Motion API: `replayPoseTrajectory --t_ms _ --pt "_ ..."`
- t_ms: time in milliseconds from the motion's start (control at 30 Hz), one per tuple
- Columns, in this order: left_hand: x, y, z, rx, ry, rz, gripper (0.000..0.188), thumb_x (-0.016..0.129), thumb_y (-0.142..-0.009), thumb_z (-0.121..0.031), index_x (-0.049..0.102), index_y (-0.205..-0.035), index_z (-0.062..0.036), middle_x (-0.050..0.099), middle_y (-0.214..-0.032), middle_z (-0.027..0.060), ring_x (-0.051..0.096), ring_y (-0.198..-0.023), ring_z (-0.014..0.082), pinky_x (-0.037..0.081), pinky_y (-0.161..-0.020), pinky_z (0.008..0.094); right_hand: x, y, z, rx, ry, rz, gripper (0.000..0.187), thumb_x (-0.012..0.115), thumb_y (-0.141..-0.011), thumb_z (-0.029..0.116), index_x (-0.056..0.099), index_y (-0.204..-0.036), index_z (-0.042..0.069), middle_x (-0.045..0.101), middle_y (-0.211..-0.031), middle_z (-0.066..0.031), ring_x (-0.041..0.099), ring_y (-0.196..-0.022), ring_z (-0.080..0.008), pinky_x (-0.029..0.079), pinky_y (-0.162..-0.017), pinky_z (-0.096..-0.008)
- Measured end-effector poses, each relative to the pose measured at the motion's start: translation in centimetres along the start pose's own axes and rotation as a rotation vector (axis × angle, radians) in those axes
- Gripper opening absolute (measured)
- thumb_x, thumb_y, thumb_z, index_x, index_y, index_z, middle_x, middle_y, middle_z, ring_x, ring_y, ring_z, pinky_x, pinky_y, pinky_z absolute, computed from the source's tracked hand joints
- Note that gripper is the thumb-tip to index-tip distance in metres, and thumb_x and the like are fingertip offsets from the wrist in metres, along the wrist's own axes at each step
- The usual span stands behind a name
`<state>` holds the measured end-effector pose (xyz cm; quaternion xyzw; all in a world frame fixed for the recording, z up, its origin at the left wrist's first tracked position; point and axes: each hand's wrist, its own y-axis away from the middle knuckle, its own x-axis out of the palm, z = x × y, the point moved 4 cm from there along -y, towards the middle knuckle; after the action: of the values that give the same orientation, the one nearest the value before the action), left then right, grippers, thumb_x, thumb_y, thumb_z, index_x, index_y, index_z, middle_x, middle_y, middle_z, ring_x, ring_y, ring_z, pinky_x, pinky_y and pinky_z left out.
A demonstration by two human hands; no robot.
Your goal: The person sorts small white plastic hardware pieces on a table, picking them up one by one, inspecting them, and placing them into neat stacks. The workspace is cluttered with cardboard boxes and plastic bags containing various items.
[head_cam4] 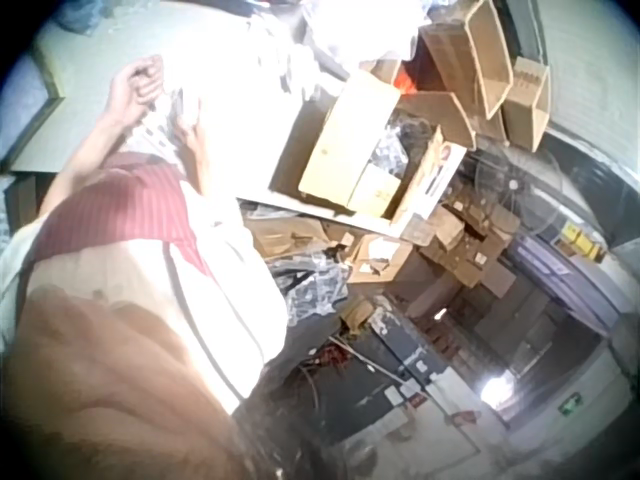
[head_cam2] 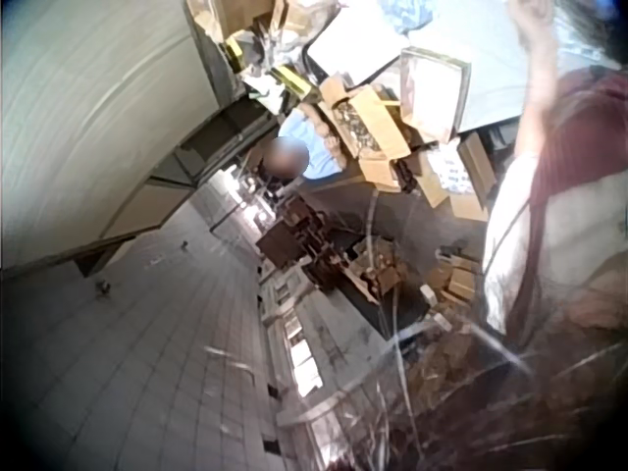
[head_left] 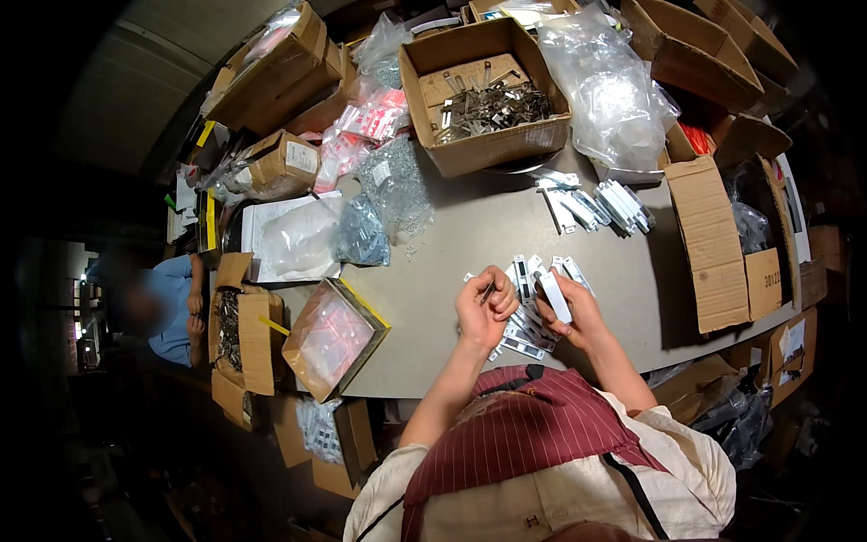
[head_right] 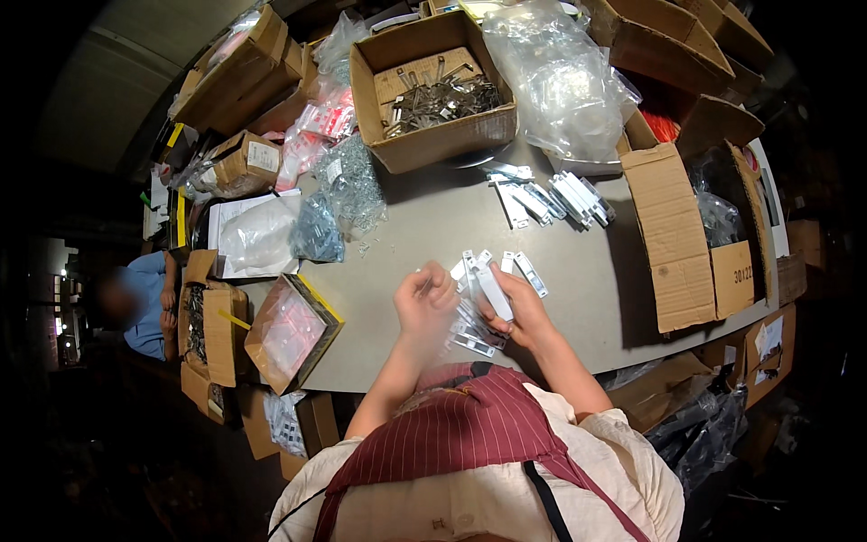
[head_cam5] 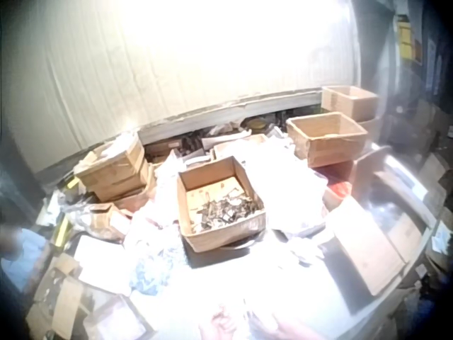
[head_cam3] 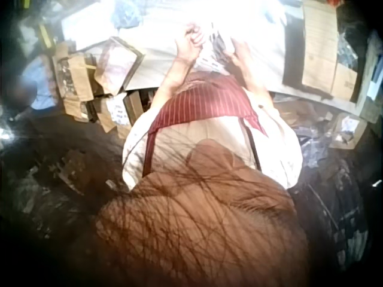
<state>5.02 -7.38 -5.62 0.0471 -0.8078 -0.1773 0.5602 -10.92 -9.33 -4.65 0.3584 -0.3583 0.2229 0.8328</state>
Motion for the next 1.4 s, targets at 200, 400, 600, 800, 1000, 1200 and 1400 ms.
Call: replayPoseTrajectory --t_ms 200,400,600,800,1000,1200,1400 --pt "0.3 0.3 1.0 0.008 -0.597 -0.048 0.023 0.048 -0.098 -0.025 0.055 -0.089 -0.0053 0.054 -0.073 0.0054 0.043 -0.057 0.0085 0.031 -0.044 0.0202 1.3 0.8 0.7 -0.197 0.37 -0.273 0.032 0.043 -0.107 0.036 0.056 -0.098 0.008 0.054 -0.068 -0.0045 0.047 -0.046 -0.0084 0.035 -0.039 -0.0205" --pt "0.3 0.3 1.5 0.039 -0.889 -0.011 0.035 0.051 -0.102 -0.035 0.06 -0.088 -0.004 0.056 -0.07 -0.0015 0.046 -0.056 0.0062 0.035 -0.05 0.0223 1.2 1.1 1.5 -0.6 1.027 -0.192 0.028 0.049 -0.105 0.026 0.057 -0.094 0.001 0.054 -0.071 -0.0092 0.049 -0.065 -0.0172 0.042 -0.062 -0.0316" --pt "1.8 1.6 0.5 0.203 -1.279 -0.018 0.027 0.052 -0.101 -0.024 0.058 -0.088 -0.0011 0.053 -0.062 0.0067 0.049 -0.054 0.0151 0.038 -0.052 0.0321 1.3 1.0 1.5 -0.626 1.156 -0.17 0.024 0.049 -0.104 0.024 0.056 -0.098 0.002 0.058 -0.074 -0.0153 0.057 -0.066 -0.0295 0.046 -0.062 -0.0364" --pt "4.1 3.0 -0.1 0.549 -1.55 0.065 0.019 0.052 -0.099 -0.016 0.058 -0.088 -0.0019 0.054 -0.063 0.0121 0.053 -0.054 0.0208 0.041 -0.052 0.0358 2.2 1.6 1.1 -0.677 1.115 -0.237 0.025 0.048 -0.104 0.024 0.056 -0.096 0.002 0.056 -0.073 -0.0137 0.056 -0.063 -0.0244 0.045 -0.061 -0.0359" --pt "3.5 3.7 -0.3 0.589 -1.268 -0.053 0.021 0.052 -0.099 -0.016 0.058 -0.083 -0.0025 0.053 -0.063 0.0033 0.045 -0.051 0.0125 0.036 -0.048 0.0285 -0.2 -0.2 -0.8 -0.583 0.81 -0.228 0.027 0.049 -0.105 0.026 0.057 -0.094 0.002 0.053 -0.072 -0.0031 0.047 -0.063 -0.0116 0.041 -0.058 -0.0299" --pt "0.6 4.3 -7.1 0.412 -0.078 0.179 0.031 0.048 -0.097 -0.023 0.053 -0.073 -0.0036 0.043 -0.057 0.0052 0.035 -0.047 0.0117 0.026 -0.044 0.0265 1.6 0.1 -0.2 -0.69 1.345 -0.411 0.03 0.053 -0.101 0.029 0.059 -0.09 0.002 0.063 -0.074 -0.015 0.063 -0.066 -0.0327 0.047 -0.062 -0.042" --pt "-1.8 7.1 -15.3 0.387 0.184 0.115 0.032 0.049 -0.1 -0.029 0.055 -0.076 -0.0085 0.043 -0.058 0.001 0.033 -0.045 0.0099 0.024 -0.041 0.0251 0.0 -0.7 -2.7 -0.583 1.833 -0.479 0.025 0.06 -0.094 0.028 0.063 -0.1 0.004 0.065 -0.096 -0.0198 0.064 -0.087 -0.0401 0.05 -0.074 -0.0488"
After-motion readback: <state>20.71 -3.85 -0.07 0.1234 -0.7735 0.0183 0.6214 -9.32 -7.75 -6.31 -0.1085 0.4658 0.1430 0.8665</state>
